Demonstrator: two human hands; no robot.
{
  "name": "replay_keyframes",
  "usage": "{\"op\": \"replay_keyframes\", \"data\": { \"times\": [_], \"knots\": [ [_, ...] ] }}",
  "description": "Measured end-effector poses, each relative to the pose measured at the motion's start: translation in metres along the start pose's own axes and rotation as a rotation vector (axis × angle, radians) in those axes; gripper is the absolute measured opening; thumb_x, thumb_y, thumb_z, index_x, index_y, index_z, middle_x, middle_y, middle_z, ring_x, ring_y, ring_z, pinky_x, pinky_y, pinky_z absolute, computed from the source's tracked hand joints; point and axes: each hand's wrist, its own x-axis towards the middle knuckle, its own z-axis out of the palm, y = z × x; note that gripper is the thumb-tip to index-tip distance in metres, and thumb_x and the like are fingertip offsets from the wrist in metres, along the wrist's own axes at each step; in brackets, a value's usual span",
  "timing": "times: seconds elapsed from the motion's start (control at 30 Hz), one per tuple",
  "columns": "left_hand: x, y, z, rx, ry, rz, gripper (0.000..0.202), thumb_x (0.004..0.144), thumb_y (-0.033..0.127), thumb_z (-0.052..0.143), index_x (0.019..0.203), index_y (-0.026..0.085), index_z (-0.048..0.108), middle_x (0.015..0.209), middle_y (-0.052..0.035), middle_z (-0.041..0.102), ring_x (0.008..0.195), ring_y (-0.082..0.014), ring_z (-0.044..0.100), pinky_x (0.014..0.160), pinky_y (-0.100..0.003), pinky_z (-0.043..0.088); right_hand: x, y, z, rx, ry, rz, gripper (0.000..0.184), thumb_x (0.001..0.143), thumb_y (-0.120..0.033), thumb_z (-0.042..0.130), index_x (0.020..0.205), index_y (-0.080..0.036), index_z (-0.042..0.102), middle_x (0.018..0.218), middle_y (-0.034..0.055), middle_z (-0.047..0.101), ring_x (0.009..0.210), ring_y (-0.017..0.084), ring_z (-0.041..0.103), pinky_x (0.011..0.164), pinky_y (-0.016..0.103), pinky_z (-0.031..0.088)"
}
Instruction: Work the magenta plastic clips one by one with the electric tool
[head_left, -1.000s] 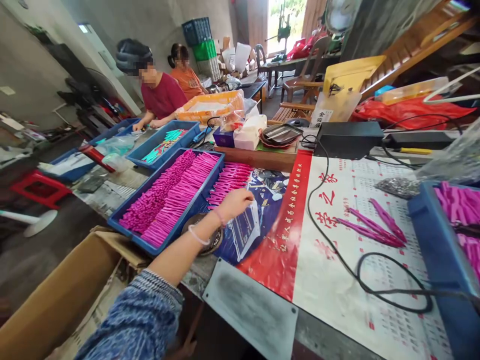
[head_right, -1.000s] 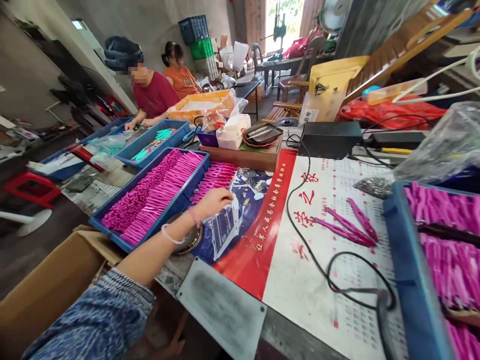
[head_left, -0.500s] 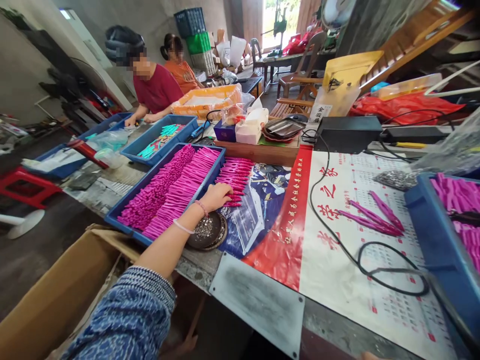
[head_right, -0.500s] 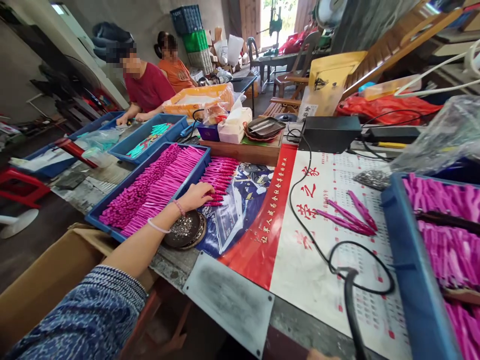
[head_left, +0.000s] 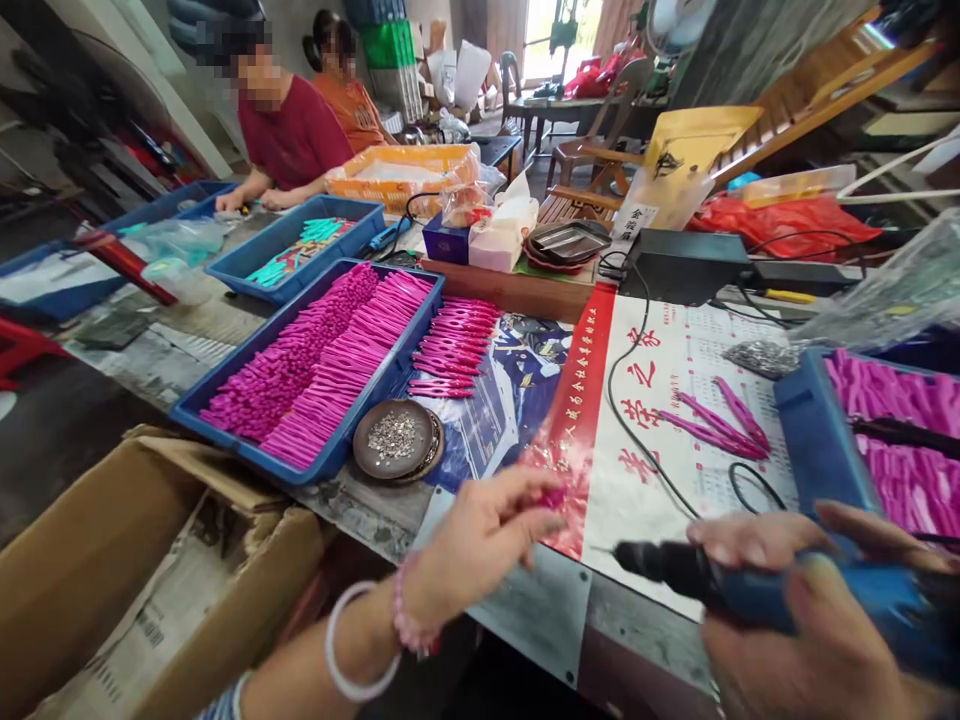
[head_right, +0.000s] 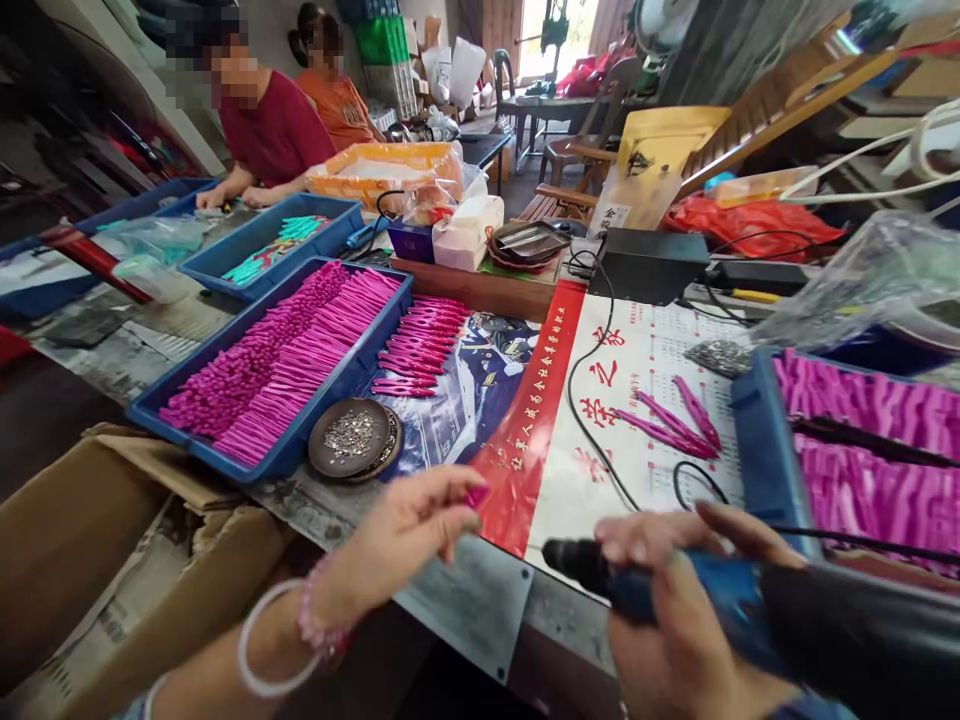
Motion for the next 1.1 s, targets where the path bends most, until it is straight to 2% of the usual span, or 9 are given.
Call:
{"op": "replay_keyframes", "data": {
  "times": [0.1, 0.2, 0.3, 0.47, 0.67, 0.8, 0.87, 0.97, 1.1],
  "knots": [
    [-0.025, -0.037, 0.028, -0.291, -0.045, -0.236, 0.032, 0.088, 0.039, 0.06, 0.111, 0.016, 0.066, 0.07, -0.0024, 0.064, 0.049, -0.0081, 0.052, 0.051, -0.022, 0.041, 0.009, 0.021, 0.03, 0.112, -0.003, -0.123, 0.036, 0.076, -0.011, 0.07, 0.107, -0.022, 0.058, 0.067, -0.0058, 0.059, 0.057, 0.015, 0.055, 0.068, 0.034, 0.053],
    [-0.038, -0.061, 0.039, -0.466, 0.022, -0.313, 0.03, 0.087, 0.04, 0.063, 0.104, 0.014, 0.064, 0.076, -0.0043, 0.067, 0.058, -0.0091, 0.06, 0.06, -0.021, 0.044, 0.013, 0.045, 0.044, 0.108, -0.074, -0.145, 0.036, 0.078, -0.01, 0.071, 0.108, -0.022, 0.055, 0.073, -0.0048, 0.061, 0.059, 0.015, 0.058, 0.068, 0.036, 0.053],
    [-0.043, -0.071, 0.039, -0.583, 0.072, -0.377, 0.03, 0.081, 0.04, 0.07, 0.092, 0.014, 0.061, 0.077, -0.0047, 0.068, 0.061, -0.0099, 0.062, 0.063, -0.022, 0.046, 0.015, 0.061, 0.047, 0.081, -0.105, -0.126, 0.038, 0.076, -0.012, 0.073, 0.109, -0.021, 0.055, 0.074, -0.0037, 0.062, 0.06, 0.015, 0.06, 0.064, 0.033, 0.053],
    [-0.044, -0.073, 0.034, -0.687, 0.115, -0.397, 0.034, 0.075, 0.043, 0.075, 0.085, 0.015, 0.059, 0.069, -0.0024, 0.067, 0.053, -0.0094, 0.06, 0.055, -0.02, 0.044, 0.016, 0.071, 0.048, 0.047, -0.118, -0.124, 0.039, 0.075, -0.014, 0.075, 0.108, -0.02, 0.055, 0.072, -0.0041, 0.063, 0.058, 0.014, 0.061, 0.064, 0.033, 0.054],
    [-0.034, -0.075, 0.036, -0.745, 0.189, -0.368, 0.033, 0.081, 0.046, 0.07, 0.084, 0.015, 0.06, 0.059, 0.0007, 0.062, 0.041, -0.0043, 0.048, 0.043, -0.016, 0.031, 0.012, 0.054, 0.049, 0.01, -0.095, -0.134, 0.037, 0.077, -0.012, 0.071, 0.108, -0.022, 0.055, 0.071, -0.005, 0.062, 0.058, 0.015, 0.058, 0.066, 0.034, 0.053],
    [-0.019, -0.072, 0.042, -0.844, 0.226, -0.367, 0.038, 0.082, 0.045, 0.07, 0.103, 0.015, 0.06, 0.059, 0.002, 0.06, 0.04, -0.004, 0.044, 0.041, -0.016, 0.028, 0.003, 0.029, 0.029, -0.109, -0.113, -0.118, 0.012, 0.081, -0.029, 0.068, 0.083, -0.024, 0.057, 0.065, -0.0042, 0.05, 0.057, 0.017, 0.052, 0.071, 0.04, 0.05],
    [-0.01, -0.069, 0.046, -0.9, 0.22, -0.368, 0.036, 0.08, 0.047, 0.071, 0.093, 0.015, 0.06, 0.059, 0.0014, 0.06, 0.04, -0.0039, 0.044, 0.041, -0.016, 0.028, -0.002, 0.019, 0.017, -0.136, -0.173, -0.091, 0.024, 0.082, -0.041, 0.066, 0.071, -0.024, 0.053, 0.064, -0.0033, 0.043, 0.057, 0.017, 0.048, 0.071, 0.041, 0.048],
    [-0.001, -0.066, 0.051, -0.981, 0.195, -0.388, 0.039, 0.075, 0.049, 0.074, 0.076, 0.014, 0.057, 0.058, 0.0003, 0.06, 0.039, -0.0032, 0.042, 0.04, -0.016, 0.029, -0.01, 0.009, 0.006, -0.08, -0.244, -0.08, 0.03, 0.078, -0.045, 0.07, 0.071, -0.023, 0.052, 0.065, -0.0042, 0.036, 0.054, 0.015, 0.041, 0.069, 0.039, 0.047],
    [0.002, -0.065, 0.055, -1.023, 0.168, -0.419, 0.039, 0.072, 0.048, 0.076, 0.078, 0.012, 0.06, 0.056, 0.0009, 0.059, 0.038, -0.0026, 0.041, 0.039, -0.016, 0.028, -0.017, 0.002, 0.007, -0.028, -0.287, -0.096, 0.031, 0.08, -0.046, 0.072, 0.073, -0.022, 0.052, 0.064, -0.0052, 0.036, 0.052, 0.013, 0.037, 0.062, 0.035, 0.044]
  ]
}}
